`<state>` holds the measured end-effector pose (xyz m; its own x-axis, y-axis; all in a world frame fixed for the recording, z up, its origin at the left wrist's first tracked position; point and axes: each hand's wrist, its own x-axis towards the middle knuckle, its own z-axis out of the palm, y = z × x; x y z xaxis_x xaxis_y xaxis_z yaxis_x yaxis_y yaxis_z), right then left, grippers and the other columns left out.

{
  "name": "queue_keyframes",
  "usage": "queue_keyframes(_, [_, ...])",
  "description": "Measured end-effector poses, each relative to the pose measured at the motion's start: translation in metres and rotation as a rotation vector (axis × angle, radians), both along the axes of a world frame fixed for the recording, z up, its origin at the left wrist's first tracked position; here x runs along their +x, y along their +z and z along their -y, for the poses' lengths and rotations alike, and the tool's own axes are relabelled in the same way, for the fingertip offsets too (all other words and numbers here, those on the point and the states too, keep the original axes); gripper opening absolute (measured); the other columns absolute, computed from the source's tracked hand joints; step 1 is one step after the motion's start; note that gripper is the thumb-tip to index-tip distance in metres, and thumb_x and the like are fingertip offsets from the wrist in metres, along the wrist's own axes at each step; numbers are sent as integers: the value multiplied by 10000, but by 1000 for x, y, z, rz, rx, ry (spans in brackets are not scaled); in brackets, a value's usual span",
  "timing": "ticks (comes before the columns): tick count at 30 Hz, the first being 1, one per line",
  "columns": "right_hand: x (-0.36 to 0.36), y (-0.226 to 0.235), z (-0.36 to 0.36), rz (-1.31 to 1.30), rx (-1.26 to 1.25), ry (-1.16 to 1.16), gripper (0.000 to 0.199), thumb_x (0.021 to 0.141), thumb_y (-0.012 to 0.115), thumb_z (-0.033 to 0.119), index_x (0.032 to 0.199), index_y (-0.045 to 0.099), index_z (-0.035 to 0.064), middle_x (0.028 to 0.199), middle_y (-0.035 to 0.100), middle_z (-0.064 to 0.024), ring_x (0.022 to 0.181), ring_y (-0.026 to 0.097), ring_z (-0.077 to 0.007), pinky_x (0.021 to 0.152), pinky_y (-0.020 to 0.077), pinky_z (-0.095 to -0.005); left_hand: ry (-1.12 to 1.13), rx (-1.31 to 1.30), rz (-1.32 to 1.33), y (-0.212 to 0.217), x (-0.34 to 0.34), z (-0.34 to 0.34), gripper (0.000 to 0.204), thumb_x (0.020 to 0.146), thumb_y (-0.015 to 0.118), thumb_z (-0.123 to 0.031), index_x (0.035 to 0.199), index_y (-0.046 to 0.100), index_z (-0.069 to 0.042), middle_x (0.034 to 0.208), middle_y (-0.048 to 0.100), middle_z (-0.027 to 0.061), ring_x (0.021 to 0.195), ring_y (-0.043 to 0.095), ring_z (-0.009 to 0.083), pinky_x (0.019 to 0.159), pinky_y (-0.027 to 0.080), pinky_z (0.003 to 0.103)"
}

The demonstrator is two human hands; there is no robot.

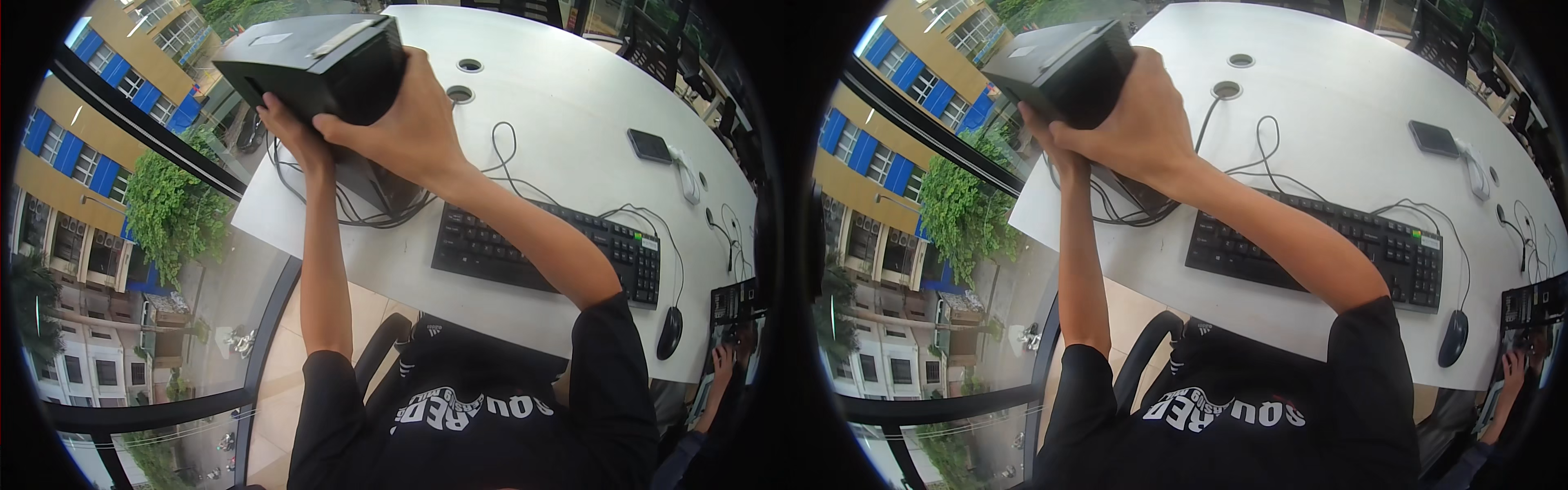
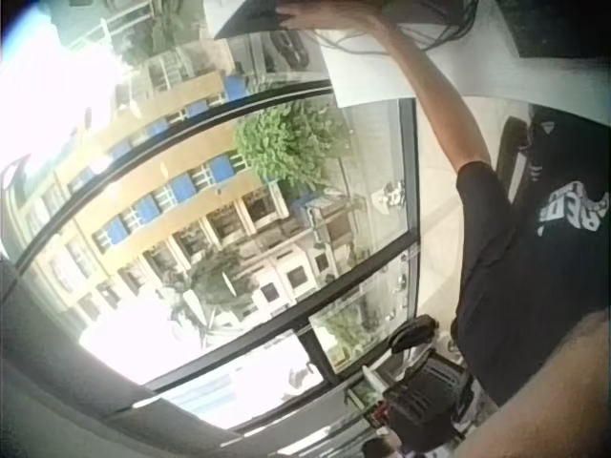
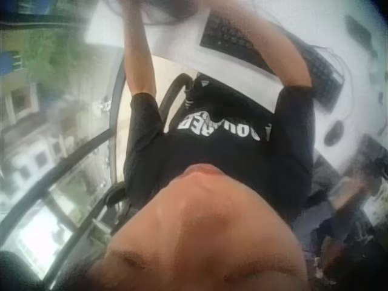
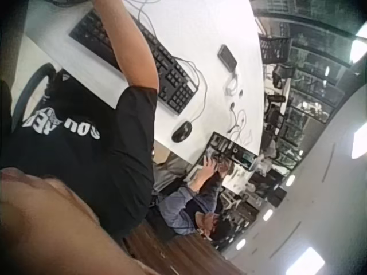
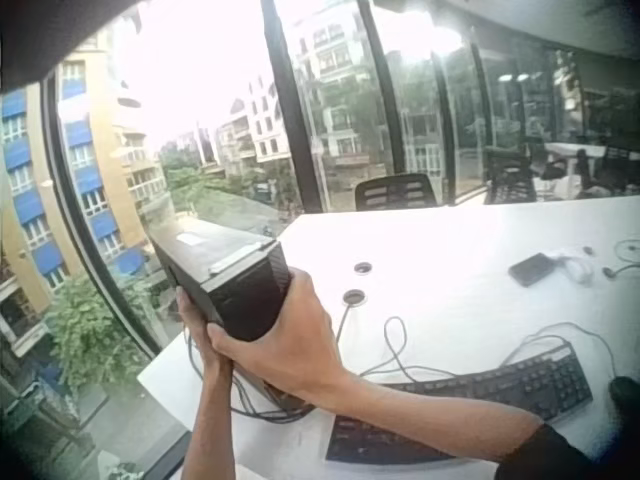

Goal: The person is reassembling a small form factor computer, installing internal bays, connecting various cables (power, VGA, ethernet), and testing the keyboard.

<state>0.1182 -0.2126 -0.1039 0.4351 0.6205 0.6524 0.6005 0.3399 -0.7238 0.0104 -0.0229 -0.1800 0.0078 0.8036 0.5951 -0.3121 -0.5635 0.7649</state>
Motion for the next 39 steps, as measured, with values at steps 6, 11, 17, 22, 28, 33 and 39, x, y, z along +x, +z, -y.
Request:
queue_keyframes(6, [12,8,14,47,-61,137,1040,698,910,493,1357,422,-147,1268,604,-298,1177,645,-357,1030,512,-392,86,5,64,-3,-8,11,847,1073,371,-603,1571,279,76,1544,386,230,1466,349,313,1217,245,393])
queue_keyframes(11, [52,-7,76,260,-198,219,968,811,841,366,1495,353,-115,1387,550,-307,1315,551,-402,1143,417,-419,383,253,5,40,-7,84,620,1079,420,-381,1519,396,56,1539,432,192,1482,357,286,1230,234,403])
queue_keyframes(17, [109,-41,207,343,-458,23,721,871,740,182,1475,415,-41,1388,544,-280,1261,558,-435,1087,465,-449,350,832,-439,95,-17,144,361,984,566,-235,1229,609,27,1335,623,183,1309,563,329,1167,363,488])
queue_keyframes(22, [124,-86,274,401,-520,-159,695,811,768,84,1428,471,-34,1403,556,-222,1275,565,-401,1092,467,-439,310,692,-274,91,-1,138,237,932,602,-80,1144,605,25,1254,640,183,1228,600,303,1116,426,444])
queue_keyframes(28, [131,-115,301,565,-447,-196,606,744,789,44,1309,582,-24,1371,589,-187,1284,567,-378,1125,445,-511,436,710,-60,88,27,130,165,922,526,-28,1065,574,39,1183,603,180,1166,616,287,1055,480,423])
queue_keyframes(33, [130,-117,299,531,-422,-131,596,723,795,41,1282,598,-22,1357,597,-187,1288,566,-374,1134,434,-535,484,726,-41,88,26,133,203,906,493,-48,1061,561,64,1166,547,174,1156,628,311,1030,515,455])
queue_keyframes(39, [120,-118,312,498,-434,-102,573,710,804,106,1238,623,-21,1340,610,-202,1280,578,-382,1120,441,-551,493,740,-37,81,29,133,237,886,487,-53,1072,564,72,1139,553,178,1127,641,322,1015,524,460])
